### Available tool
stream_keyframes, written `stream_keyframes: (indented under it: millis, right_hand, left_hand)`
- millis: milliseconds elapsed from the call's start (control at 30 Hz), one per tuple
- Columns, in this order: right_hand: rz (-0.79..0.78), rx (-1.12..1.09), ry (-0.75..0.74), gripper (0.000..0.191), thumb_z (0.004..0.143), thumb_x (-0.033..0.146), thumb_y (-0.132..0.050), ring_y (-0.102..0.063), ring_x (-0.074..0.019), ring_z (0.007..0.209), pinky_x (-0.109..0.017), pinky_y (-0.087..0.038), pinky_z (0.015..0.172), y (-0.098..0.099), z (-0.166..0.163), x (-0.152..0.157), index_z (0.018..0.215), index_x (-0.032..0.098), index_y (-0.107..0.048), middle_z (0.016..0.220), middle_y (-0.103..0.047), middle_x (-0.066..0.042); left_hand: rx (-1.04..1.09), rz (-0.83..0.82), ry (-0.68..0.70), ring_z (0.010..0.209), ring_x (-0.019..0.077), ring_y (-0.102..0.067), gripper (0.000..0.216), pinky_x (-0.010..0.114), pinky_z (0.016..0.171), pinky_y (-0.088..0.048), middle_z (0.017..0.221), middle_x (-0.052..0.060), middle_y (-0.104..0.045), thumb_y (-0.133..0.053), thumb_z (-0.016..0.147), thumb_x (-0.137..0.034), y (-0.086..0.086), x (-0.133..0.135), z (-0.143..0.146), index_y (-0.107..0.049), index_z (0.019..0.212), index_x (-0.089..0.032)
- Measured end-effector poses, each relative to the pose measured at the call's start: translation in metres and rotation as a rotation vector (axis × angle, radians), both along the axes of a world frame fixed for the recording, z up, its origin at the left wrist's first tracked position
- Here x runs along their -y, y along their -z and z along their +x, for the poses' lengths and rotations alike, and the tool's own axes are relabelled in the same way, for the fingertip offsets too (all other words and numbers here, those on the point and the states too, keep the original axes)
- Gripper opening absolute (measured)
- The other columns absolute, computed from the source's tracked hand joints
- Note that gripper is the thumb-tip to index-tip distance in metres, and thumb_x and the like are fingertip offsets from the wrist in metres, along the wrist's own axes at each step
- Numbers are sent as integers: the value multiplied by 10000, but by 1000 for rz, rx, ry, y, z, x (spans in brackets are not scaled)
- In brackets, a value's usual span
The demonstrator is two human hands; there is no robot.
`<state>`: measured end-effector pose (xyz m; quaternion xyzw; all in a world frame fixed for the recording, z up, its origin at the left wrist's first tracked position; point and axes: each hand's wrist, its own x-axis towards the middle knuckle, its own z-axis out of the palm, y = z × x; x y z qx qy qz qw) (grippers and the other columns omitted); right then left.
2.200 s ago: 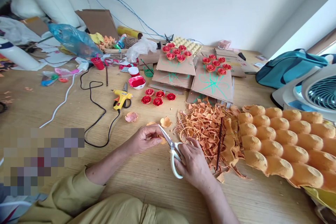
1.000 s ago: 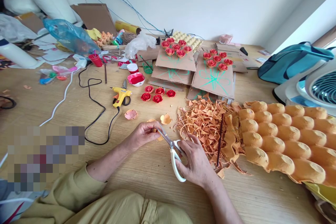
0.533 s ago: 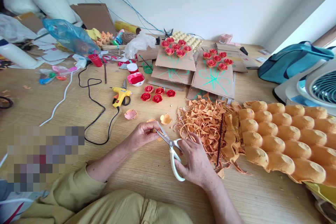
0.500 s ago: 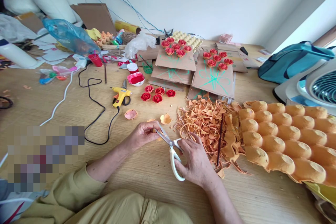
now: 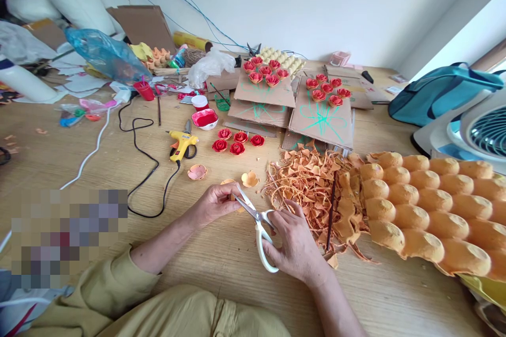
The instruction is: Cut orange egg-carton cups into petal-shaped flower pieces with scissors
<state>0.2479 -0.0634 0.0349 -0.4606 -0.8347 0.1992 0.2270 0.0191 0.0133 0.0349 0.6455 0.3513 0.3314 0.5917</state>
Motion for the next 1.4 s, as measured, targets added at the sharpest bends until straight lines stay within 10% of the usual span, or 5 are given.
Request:
stream_keyframes:
  millis: [367,733,1400]
  right_hand:
    - [-16,-109,-52,190,924,264,-522,-420,-122,567,-456,-390,991,2,1,0,772,230,-414,655,-430,65]
    - [-236,-540,235,207,918,395,-577,-569,-204,787,-308,-471,674,8,3,5,1039,228,-580,847,-607,-35]
    - [-424,-716,200,250,896,340,-656,-562,-172,784,-267,-460,653,16,-16,10,1078,243,-515,853,-567,-1]
  left_hand:
    - [152,-112,51,676,107,-416,254,231,615,-336,710,-17,-495,-718,768,-392,-1,1,-1,-698,822,-145]
    - [57,-143,161,675,101,-485,298,216,617,-386,795,10,-589,-712,790,-400,5,3,3,-663,949,-152]
    - [-133,377,108,928,213,-592,174,359,919,-424,827,29,-709,-647,789,-127,1,22,14,-662,951,-188]
